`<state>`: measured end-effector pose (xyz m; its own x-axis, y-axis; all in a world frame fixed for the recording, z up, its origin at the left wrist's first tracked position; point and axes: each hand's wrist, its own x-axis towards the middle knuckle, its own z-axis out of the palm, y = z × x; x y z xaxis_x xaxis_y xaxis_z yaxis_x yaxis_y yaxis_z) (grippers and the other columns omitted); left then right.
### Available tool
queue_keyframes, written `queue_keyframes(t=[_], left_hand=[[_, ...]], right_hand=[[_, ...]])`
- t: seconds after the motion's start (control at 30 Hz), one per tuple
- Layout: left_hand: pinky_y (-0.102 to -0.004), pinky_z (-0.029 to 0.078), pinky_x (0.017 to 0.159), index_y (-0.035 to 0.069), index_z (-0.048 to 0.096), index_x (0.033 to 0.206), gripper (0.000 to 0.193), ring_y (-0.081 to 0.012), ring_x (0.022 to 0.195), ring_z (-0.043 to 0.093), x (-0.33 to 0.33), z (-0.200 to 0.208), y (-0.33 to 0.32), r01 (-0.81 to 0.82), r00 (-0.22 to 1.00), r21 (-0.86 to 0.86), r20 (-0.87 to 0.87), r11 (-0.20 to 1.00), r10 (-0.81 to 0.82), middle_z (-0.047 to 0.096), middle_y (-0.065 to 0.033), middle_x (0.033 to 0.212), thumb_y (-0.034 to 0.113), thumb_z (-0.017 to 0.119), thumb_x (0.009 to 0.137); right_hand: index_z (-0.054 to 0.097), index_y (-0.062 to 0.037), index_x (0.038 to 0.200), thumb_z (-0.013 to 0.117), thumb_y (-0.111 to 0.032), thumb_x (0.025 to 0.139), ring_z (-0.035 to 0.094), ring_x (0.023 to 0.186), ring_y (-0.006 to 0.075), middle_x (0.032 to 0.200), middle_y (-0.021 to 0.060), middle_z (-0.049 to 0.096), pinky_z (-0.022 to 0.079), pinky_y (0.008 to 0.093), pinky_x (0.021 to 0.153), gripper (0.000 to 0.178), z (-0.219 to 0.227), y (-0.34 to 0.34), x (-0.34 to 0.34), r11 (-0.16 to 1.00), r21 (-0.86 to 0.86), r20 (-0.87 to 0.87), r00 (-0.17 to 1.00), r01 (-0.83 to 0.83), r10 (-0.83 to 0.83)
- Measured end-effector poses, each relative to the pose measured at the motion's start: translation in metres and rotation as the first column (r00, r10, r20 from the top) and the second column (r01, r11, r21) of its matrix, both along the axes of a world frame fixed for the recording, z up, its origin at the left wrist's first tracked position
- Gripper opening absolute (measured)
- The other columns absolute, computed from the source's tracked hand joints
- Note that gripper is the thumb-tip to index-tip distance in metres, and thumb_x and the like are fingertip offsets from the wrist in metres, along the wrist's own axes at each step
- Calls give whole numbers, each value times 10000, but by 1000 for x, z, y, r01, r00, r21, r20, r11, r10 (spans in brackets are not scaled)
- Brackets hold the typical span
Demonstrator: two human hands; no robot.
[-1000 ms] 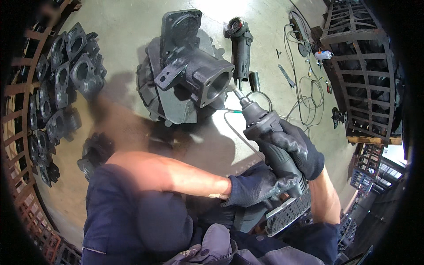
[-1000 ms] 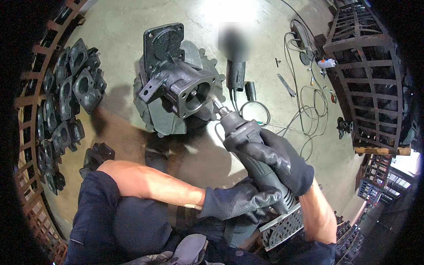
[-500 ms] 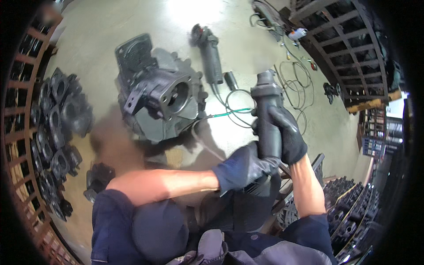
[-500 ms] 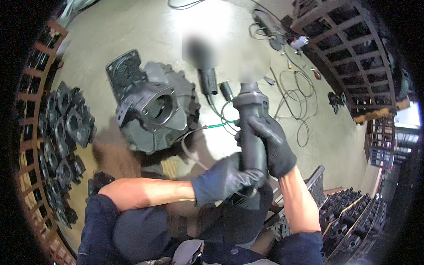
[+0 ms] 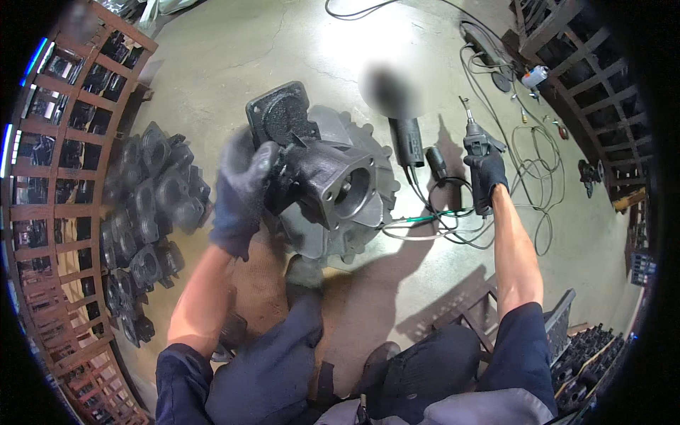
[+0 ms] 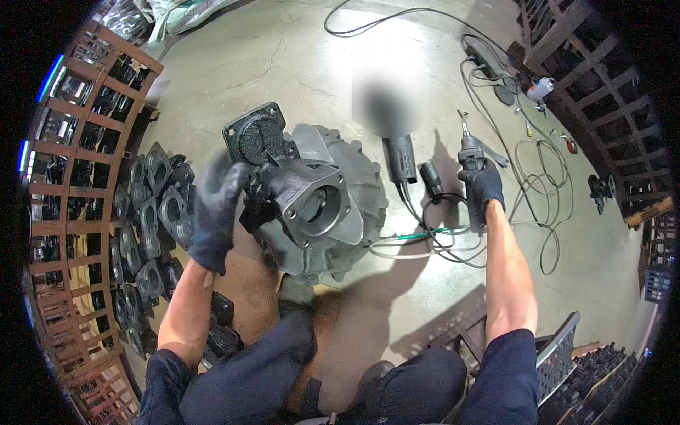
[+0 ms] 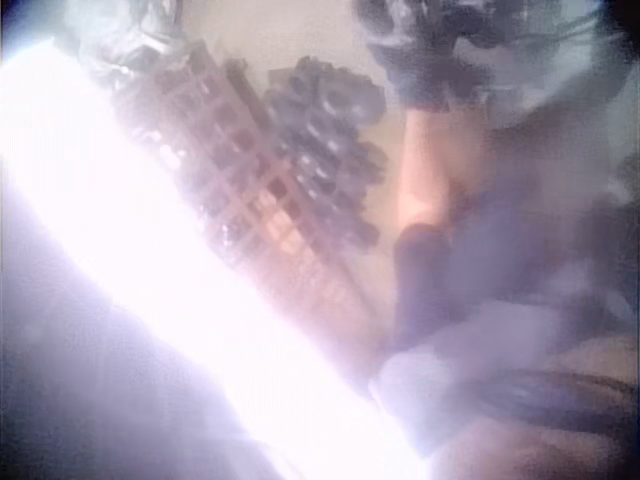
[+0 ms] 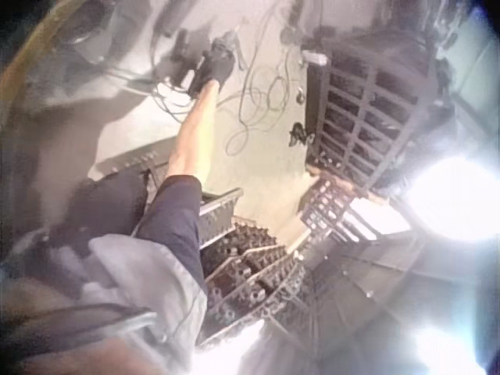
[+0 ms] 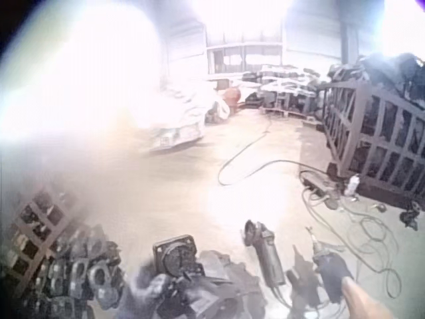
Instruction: The person sits on the floor and uses a handheld angle grinder to smooth the surfaces of metal castings. They repeatedly pick up a casting, grind its exterior, inspect it, and place it on a cardboard sheet with other finished parts.
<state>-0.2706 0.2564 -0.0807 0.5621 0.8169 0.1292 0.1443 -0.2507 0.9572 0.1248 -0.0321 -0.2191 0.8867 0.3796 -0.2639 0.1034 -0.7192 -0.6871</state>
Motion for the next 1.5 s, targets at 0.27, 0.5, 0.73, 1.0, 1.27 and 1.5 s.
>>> queue_keyframes(t=[0.27, 0.5, 0.73, 1.0, 1.27, 1.5], left_hand=[[-259, 513, 684, 15, 658, 1082, 374, -106, 762, 616, 35, -8, -1, 1, 994, -622, -84, 783, -69, 665, -34, 898, 364, 657, 950], [-243, 464, 564, 45, 683, 957, 262, -87, 619, 566, 60, 2, -27, 19, 995, -661, 84, 750, 49, 623, 13, 755, 306, 661, 957], [-278, 542, 755, 31, 654, 1173, 358, -137, 831, 659, 48, 107, -74, -33, 999, -796, -50, 604, -12, 698, -52, 981, 311, 676, 952], [-332, 537, 910, 48, 513, 1349, 439, -227, 1096, 625, -6, 250, -164, 220, 964, -773, 78, 595, -255, 615, -114, 1257, 312, 560, 1002], [-332, 461, 1025, 57, 530, 1338, 557, -204, 1182, 572, -54, 426, -274, 511, 751, -454, -179, 730, -636, 607, -96, 1297, 63, 740, 822], [-334, 490, 976, 41, 518, 1345, 517, -179, 1140, 586, -67, 484, -308, 638, 755, -443, 194, 630, -627, 611, -86, 1265, 91, 701, 864]], right_hand=[[644, -34, 1131, 707, -281, 744, 662, 1006, 401, 1062, 249, 685, 515, 423, 871, 464, -14, 14, 4, 964, -262, 135, 991, 37, -1], [622, -29, 1249, 660, -398, 753, 636, 1102, 396, 1167, 267, 659, 498, 427, 937, 619, 7, -2, -7, 948, -311, 234, 972, 63, 12], [651, -19, 1233, 624, -422, 947, 636, 1088, 209, 1153, 109, 693, 494, 341, 935, 495, 93, -26, -146, 893, 437, -502, 852, 105, 146], [571, 40, 1303, 523, -188, 1008, 613, 1096, 200, 1258, 114, 635, 479, 324, 991, 376, 371, -31, -299, 493, 662, -692, 712, 564, 115], [671, 9, 1064, 594, -344, 967, 648, 865, 157, 952, 82, 681, 515, 293, 811, 374, 605, -119, -321, 599, 552, -647, 751, 580, -131], [664, 13, 1077, 603, -300, 965, 622, 935, 166, 1011, 97, 662, 499, 310, 840, 338, 700, -153, -361, 534, 606, -540, 798, 590, -269]])
